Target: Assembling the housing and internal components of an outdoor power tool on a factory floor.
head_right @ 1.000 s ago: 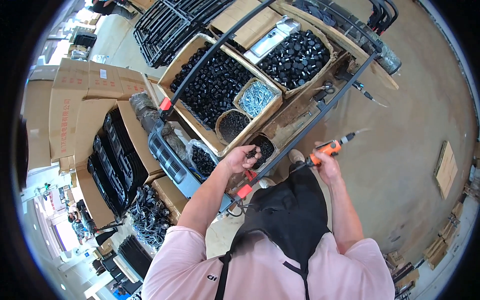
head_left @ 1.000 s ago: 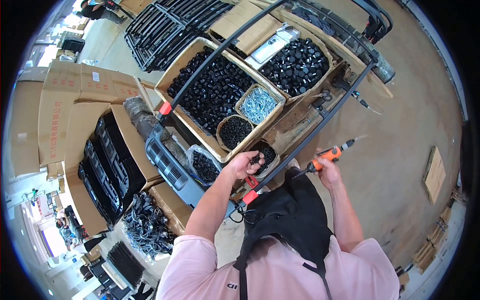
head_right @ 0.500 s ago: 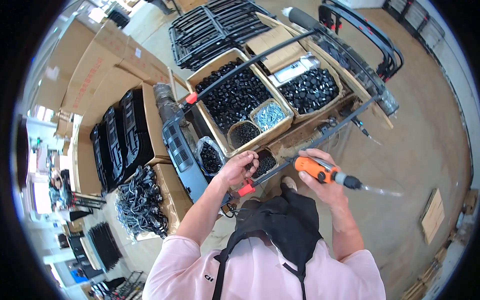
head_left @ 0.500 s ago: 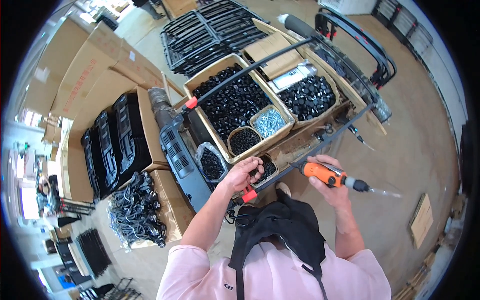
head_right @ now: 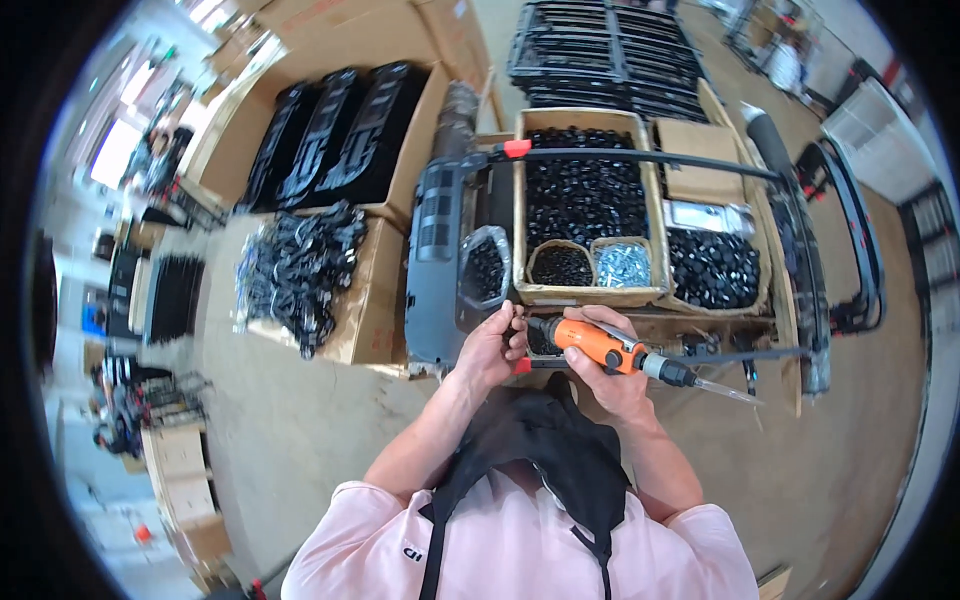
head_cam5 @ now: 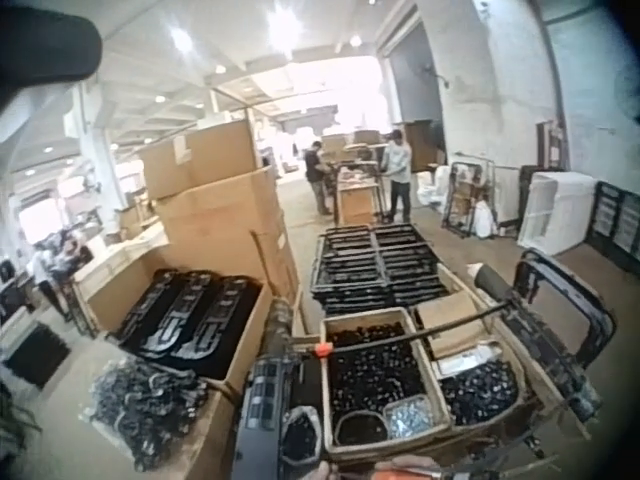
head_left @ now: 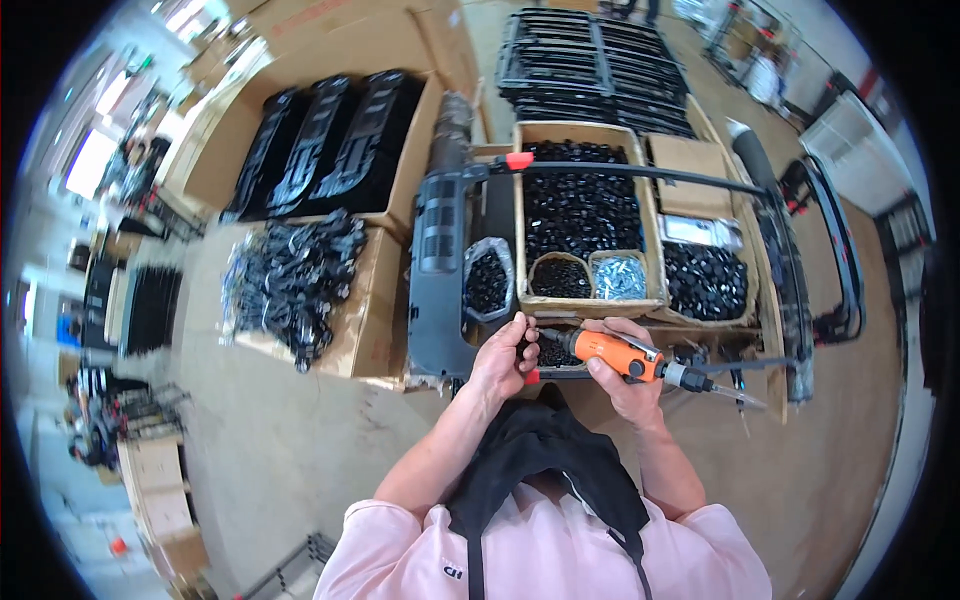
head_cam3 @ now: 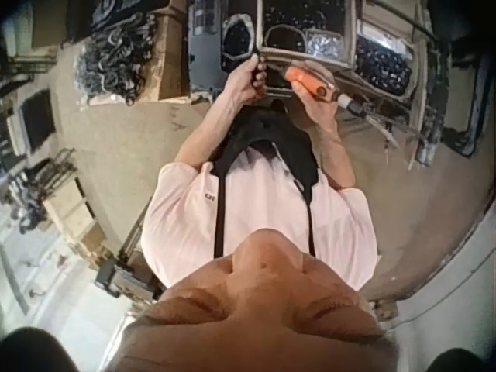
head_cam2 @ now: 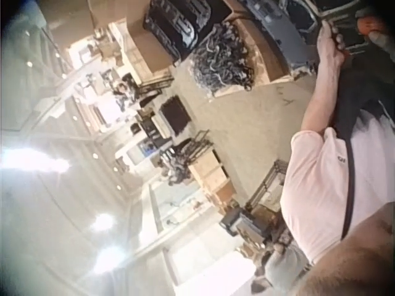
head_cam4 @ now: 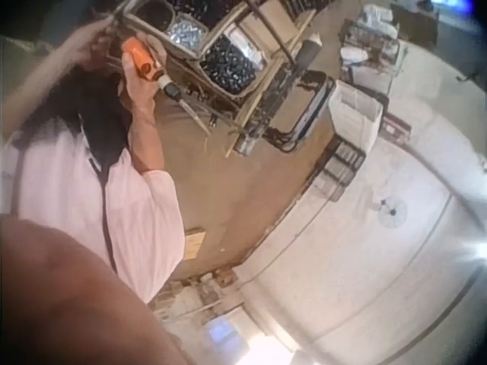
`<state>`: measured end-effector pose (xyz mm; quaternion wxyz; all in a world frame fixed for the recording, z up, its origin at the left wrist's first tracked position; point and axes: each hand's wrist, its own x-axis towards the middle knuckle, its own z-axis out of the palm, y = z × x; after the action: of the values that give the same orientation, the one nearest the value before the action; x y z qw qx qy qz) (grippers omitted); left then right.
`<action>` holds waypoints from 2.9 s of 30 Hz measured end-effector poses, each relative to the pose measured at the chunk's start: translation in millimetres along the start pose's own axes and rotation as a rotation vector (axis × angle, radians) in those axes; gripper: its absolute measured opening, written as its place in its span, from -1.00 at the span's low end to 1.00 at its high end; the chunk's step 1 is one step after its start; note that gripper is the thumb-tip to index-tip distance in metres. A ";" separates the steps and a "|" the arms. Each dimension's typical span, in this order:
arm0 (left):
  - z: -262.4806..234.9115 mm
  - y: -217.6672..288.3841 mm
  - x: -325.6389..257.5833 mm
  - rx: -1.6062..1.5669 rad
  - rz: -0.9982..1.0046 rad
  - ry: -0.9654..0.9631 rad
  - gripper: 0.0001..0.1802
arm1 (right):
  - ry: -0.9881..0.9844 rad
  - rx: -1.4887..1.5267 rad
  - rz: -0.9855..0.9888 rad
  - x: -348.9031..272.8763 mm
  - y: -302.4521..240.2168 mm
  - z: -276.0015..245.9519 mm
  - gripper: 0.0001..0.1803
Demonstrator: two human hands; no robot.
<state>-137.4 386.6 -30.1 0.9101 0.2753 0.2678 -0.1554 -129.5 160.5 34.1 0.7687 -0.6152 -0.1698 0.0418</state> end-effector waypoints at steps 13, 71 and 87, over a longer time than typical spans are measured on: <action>-17.7 8.0 -20.3 -0.369 0.158 0.129 -0.76 | -0.167 -0.001 0.069 38.8 18.9 42.3 -0.40; -144.5 100.1 -16.2 -0.040 0.157 -0.062 -0.65 | -0.499 -0.599 0.220 239.2 88.1 272.1 -0.59; -132.3 93.6 -32.3 -0.066 0.131 -0.038 -0.66 | -0.311 -0.358 0.181 200.9 31.7 237.5 -0.39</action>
<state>-176.4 543.2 -65.8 0.9318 0.2591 0.2370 -0.0916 -10.5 444.2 89.9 0.6053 -0.7405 -0.2350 0.1736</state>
